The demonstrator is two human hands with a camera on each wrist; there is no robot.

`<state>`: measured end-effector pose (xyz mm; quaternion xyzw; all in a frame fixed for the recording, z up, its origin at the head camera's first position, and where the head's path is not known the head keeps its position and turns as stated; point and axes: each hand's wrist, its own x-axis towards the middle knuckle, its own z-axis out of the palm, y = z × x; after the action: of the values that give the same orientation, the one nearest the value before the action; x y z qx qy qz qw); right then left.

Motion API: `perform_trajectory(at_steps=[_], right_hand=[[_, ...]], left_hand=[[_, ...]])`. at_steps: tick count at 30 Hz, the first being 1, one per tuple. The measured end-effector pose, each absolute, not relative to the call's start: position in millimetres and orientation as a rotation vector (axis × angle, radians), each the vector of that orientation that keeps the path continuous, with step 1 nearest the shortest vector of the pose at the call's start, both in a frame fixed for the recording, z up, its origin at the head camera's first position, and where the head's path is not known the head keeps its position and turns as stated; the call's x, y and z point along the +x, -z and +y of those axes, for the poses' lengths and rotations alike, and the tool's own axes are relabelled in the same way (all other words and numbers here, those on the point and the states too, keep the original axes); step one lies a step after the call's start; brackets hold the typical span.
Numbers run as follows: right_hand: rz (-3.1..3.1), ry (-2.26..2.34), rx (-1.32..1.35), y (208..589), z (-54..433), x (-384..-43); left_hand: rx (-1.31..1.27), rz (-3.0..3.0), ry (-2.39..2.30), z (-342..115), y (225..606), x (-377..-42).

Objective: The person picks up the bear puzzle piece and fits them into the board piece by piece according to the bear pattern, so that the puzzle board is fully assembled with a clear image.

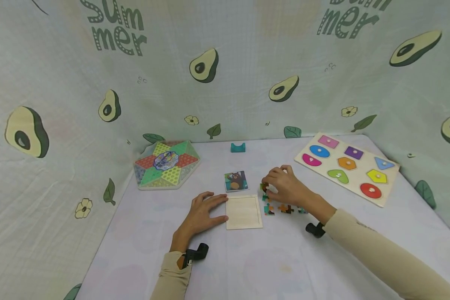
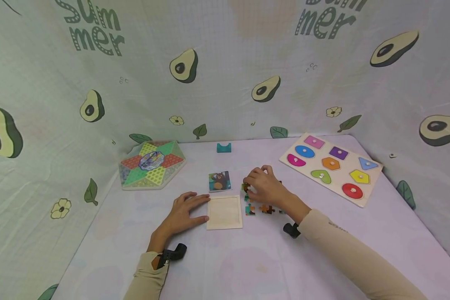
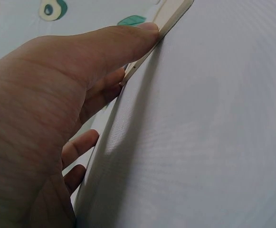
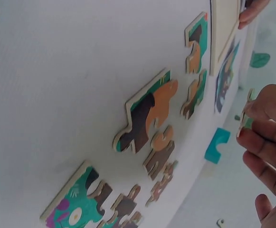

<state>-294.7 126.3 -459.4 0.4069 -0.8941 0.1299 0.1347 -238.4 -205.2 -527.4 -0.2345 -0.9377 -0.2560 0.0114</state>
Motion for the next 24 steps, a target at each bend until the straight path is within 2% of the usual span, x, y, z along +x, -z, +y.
perform_trajectory(at_steps=[24], right_hand=[[-2.583, -0.427, 1.261, 458.8, 98.8, -278.9]], left_hand=[[-0.71, -2.946, 0.802, -204.9, 525.5, -236.8]])
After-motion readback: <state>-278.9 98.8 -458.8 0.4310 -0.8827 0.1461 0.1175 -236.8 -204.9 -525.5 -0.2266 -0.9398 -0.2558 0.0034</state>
